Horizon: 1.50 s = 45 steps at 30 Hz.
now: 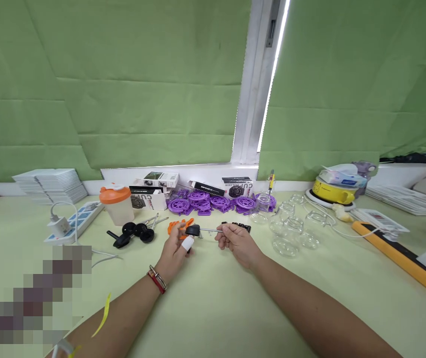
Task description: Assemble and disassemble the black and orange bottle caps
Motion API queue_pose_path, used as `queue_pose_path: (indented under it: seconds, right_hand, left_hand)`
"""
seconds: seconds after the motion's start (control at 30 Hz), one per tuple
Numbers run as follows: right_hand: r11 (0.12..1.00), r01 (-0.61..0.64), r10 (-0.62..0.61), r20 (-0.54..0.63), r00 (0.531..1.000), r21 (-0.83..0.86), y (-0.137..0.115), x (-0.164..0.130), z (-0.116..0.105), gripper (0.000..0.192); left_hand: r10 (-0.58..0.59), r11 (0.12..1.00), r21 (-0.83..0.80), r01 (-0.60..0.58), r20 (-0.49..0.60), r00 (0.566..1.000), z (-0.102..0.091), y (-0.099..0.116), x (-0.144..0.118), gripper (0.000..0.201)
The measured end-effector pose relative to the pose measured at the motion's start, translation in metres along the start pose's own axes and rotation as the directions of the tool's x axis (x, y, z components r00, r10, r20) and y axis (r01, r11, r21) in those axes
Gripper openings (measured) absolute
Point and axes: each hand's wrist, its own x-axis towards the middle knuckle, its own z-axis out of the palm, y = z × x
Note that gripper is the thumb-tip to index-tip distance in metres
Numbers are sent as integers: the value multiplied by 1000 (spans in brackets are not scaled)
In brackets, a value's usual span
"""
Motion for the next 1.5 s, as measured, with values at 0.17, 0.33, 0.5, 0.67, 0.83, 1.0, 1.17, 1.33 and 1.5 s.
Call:
queue_pose_path:
  seconds: [0.17,0.33,0.5,0.67,0.83,1.0,1.17,1.33,1.5]
  right_hand:
    - [999,-4,8,80,997,-49,2,10,15,40]
    - [938,-66,30,-112,993,-340,4,42,32,32]
    - [521,-171,48,-171,984,-836,16,69,62,17]
    - [367,-327,85,-319,944,-871,21,76,81,11]
    - [349,-378,115,-361,926,-858,21,78,83,5]
    - [572,-283,76,-294,953,-770,24,80,78,16]
    - [733,-214,86,-224,971,-646,8,62,50,17]
    - [939,-276,266,-75,961,-204,-11,14,2,22]
    - [940,-333,333,10,943,74,-7,-19,-27,30]
  left_hand:
    - [-155,957,-255,142,-31,987,-3,-1,5,31]
    - [-187,909,-414,47,-307,933,-11,-6,13,22]
    - [-221,911,-411,44,-395,892,-14,-9,16,23]
    - [-213,910,-413,40,-383,899,-13,-8,16,23]
    - [-189,912,-409,31,-351,917,-11,-8,17,21]
    - [-197,908,-418,33,-355,914,-12,-7,17,21]
    - [-211,907,-418,53,-341,916,-13,-4,18,23]
    - [-209,922,-368,120,-212,955,-9,-2,14,22]
    - [-197,949,-264,170,-81,977,-1,4,6,25]
